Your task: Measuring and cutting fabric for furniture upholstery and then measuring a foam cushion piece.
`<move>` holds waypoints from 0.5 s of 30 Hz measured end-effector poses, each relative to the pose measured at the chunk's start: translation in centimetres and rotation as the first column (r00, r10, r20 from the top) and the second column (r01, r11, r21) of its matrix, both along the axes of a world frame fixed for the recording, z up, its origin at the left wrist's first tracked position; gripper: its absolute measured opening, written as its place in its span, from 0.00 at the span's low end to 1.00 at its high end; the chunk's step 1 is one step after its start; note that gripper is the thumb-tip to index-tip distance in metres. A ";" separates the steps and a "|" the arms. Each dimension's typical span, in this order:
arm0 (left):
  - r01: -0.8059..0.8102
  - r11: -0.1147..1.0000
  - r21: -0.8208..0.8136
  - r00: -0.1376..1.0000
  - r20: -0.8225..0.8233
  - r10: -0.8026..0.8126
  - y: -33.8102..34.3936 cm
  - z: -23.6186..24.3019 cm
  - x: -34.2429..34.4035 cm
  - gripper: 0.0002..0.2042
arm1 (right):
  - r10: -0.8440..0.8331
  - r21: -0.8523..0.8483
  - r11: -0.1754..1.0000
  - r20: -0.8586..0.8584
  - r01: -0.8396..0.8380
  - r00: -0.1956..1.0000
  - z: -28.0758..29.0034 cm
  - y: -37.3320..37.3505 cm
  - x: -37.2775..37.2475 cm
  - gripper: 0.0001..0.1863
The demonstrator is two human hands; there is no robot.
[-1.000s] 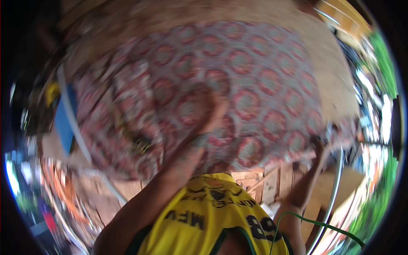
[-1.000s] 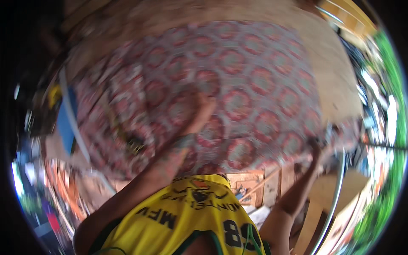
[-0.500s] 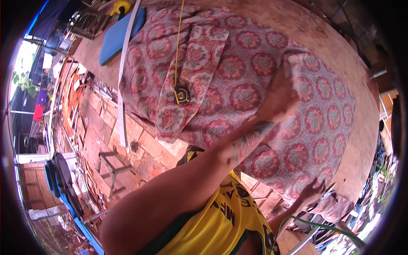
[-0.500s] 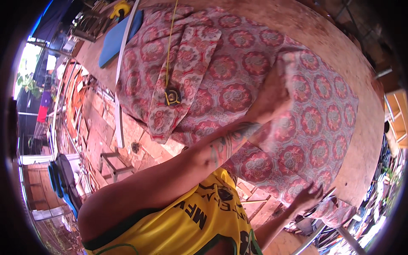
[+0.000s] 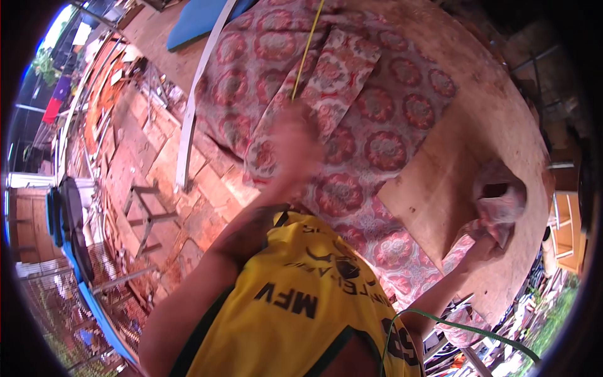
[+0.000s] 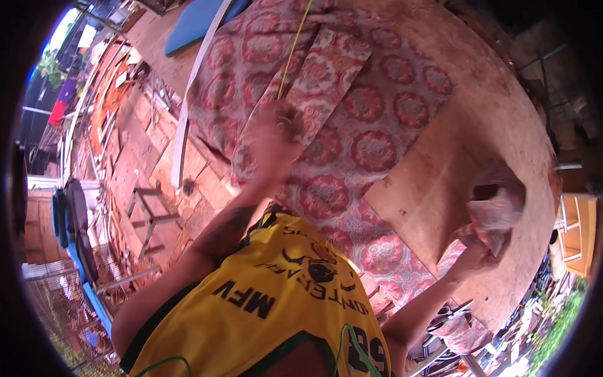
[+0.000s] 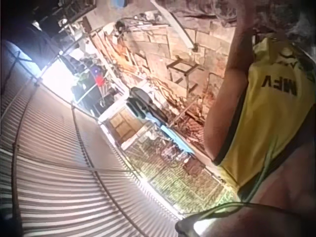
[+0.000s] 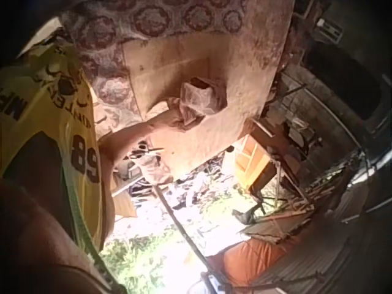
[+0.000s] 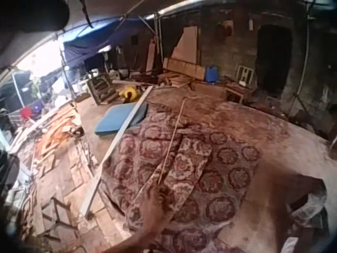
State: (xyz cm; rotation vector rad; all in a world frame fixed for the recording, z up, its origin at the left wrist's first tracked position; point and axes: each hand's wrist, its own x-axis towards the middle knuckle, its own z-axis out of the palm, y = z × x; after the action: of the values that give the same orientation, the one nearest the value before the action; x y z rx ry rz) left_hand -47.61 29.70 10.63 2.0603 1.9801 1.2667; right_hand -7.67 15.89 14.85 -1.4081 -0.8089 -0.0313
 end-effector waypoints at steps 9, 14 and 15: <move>-0.004 0.920 -0.391 0.997 0.072 0.036 1.1 -4.7 -10.1 0.12 | 0.273 -0.464 0.882 0.359 -0.083 0.892 1.5 7.1 -9.5 0.26; 0.428 0.904 -0.004 0.891 0.168 -0.421 12.3 8.7 -6.7 0.14 | 0.256 -0.443 0.896 0.478 -0.022 0.840 5.5 11.8 -5.7 0.20; 0.503 0.864 -0.009 0.843 0.226 -0.489 14.9 11.2 -6.7 0.13 | 0.222 -0.466 0.885 0.468 0.025 0.855 6.0 13.0 -5.5 0.18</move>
State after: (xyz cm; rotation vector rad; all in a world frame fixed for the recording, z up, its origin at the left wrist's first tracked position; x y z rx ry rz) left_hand -54.29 44.60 21.83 2.0975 1.2562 1.2182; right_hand -13.17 28.91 20.90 -1.8366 -1.4055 -0.1467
